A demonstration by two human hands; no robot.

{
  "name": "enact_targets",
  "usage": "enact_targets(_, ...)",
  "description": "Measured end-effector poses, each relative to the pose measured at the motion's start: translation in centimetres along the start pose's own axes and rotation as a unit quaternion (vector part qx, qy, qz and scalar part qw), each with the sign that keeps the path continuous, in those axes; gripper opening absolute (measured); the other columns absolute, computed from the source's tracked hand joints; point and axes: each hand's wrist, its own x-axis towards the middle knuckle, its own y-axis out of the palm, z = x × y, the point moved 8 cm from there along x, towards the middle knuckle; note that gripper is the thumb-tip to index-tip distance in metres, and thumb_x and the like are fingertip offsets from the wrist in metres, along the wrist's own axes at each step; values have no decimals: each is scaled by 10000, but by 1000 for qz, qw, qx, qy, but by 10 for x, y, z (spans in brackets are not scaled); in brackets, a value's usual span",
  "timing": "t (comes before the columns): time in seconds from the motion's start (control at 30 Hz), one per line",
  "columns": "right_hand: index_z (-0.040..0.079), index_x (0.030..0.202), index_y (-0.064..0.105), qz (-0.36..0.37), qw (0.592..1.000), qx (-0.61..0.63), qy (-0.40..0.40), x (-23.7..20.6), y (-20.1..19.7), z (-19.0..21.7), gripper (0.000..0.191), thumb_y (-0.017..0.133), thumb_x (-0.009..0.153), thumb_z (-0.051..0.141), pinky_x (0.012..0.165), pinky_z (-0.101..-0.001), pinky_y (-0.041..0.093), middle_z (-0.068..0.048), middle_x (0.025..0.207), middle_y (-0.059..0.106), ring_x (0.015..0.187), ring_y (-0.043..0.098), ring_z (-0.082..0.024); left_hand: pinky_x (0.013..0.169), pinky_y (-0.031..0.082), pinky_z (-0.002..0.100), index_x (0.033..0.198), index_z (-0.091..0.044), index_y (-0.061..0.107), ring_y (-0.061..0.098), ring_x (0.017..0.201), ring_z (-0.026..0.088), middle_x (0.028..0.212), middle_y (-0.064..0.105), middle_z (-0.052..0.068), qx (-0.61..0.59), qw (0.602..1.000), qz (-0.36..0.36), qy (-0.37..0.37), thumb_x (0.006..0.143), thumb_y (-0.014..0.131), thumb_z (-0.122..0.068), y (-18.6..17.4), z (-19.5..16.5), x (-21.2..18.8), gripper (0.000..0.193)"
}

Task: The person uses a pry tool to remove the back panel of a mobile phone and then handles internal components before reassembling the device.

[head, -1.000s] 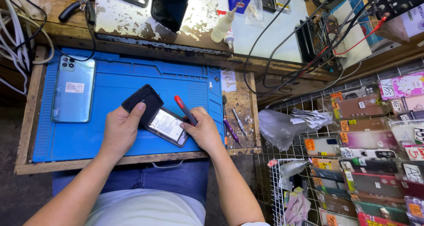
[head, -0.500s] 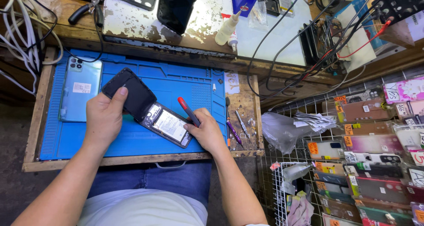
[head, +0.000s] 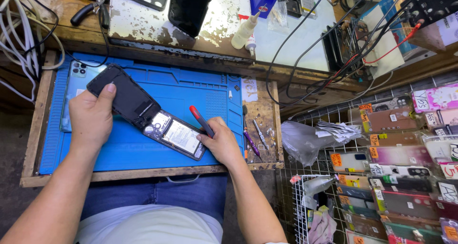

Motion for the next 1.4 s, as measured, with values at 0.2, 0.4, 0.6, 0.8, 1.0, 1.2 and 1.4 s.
enact_targets(0.2,13,930,626,8,1000,-29,7,1,2,-1,271,781,829,211,825,-408,488,-119,990,588,947,618,-332,874,529,219,1260,35,697,644,968,77,1125,721,25,-31,999,-13,14,1107,627,-115,-7,2,5,225)
enact_targets(0.4,4,898,566,8,999,-41,13,0,3,-1,317,781,837,229,802,-416,485,-121,973,566,921,612,-341,851,534,226,1242,44,702,642,943,79,1109,717,33,-33,999,-28,5,1116,632,-102,-14,6,7,206)
enact_targets(0.6,12,893,573,14,999,-43,20,1,3,-1,301,773,838,230,805,-411,484,-116,971,572,918,613,-331,833,543,223,1199,41,702,650,910,75,1078,721,29,-62,997,-44,-1,1111,624,-92,-22,9,8,177)
enact_targets(0.8,9,890,579,16,999,-43,17,2,2,-1,303,778,833,229,804,-410,483,-122,955,567,913,609,-329,817,522,224,1188,56,712,623,907,71,1074,713,38,-7,998,-59,10,1139,636,-83,-33,9,7,166)
enact_targets(1.0,5,898,575,12,999,-38,17,2,3,-2,313,778,827,232,801,-409,483,-126,957,564,909,609,-334,805,517,214,1187,44,713,617,893,56,1051,712,12,3,998,-59,16,1131,620,-101,-34,7,4,182)
enact_targets(1.2,13,907,578,8,999,-41,9,2,2,-1,312,776,834,242,802,-416,486,-129,975,570,928,617,-345,794,499,221,1178,60,717,594,885,53,1018,707,-6,92,992,-79,36,1160,623,-123,-35,-6,-5,206)
enact_targets(1.4,19,900,580,7,999,-48,14,1,3,0,306,778,826,239,798,-426,483,-126,976,573,933,618,-348,1024,427,442,1350,116,539,512,1192,330,1261,575,304,348,910,-110,195,972,720,-122,-30,-60,-22,482)
